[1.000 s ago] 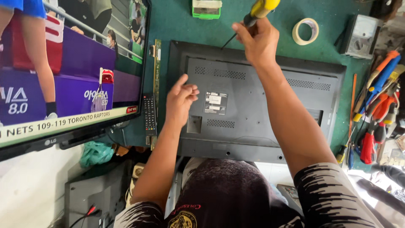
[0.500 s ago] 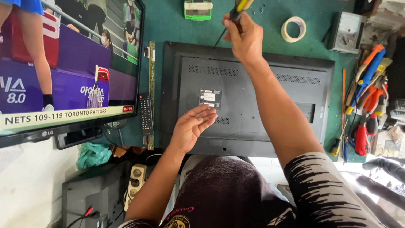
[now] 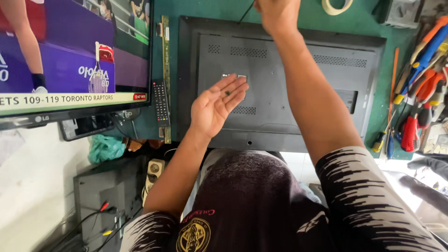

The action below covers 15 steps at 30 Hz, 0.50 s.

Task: The person manipulates internal components of a television chassis, replaces the rear plastic cover, and secures it with a screwdriver.

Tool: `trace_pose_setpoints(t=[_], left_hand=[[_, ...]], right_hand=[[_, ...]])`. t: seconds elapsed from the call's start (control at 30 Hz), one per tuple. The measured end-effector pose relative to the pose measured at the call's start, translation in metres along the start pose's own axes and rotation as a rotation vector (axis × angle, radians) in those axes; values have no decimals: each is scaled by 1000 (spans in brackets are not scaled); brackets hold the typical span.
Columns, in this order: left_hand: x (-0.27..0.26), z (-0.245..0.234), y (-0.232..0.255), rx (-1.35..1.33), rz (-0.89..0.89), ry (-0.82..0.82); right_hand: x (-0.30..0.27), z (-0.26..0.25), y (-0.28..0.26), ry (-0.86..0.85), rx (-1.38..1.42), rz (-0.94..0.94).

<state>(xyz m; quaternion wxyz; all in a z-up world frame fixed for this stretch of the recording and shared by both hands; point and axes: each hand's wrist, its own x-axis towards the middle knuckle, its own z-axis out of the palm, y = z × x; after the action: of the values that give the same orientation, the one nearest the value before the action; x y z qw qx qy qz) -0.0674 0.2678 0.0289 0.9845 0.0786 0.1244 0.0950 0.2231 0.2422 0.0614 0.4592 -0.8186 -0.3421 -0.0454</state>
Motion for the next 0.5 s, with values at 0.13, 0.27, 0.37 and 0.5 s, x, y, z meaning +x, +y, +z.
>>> trace_pose_setpoints(t=[0.13,0.27,0.37,0.5], left_hand=[[7,17,3,24,-27,96],[9,27,1,86,-12,170],[9,35,1,130,-1,253],[10,31,-2,154,-4,265]], right_hand=[[-6,-6,2,-88,100,129],[-5,-9,8,3,83,172],[-1,-14,3,-44,105,127],[-8,-17,-3,-76,354,24]])
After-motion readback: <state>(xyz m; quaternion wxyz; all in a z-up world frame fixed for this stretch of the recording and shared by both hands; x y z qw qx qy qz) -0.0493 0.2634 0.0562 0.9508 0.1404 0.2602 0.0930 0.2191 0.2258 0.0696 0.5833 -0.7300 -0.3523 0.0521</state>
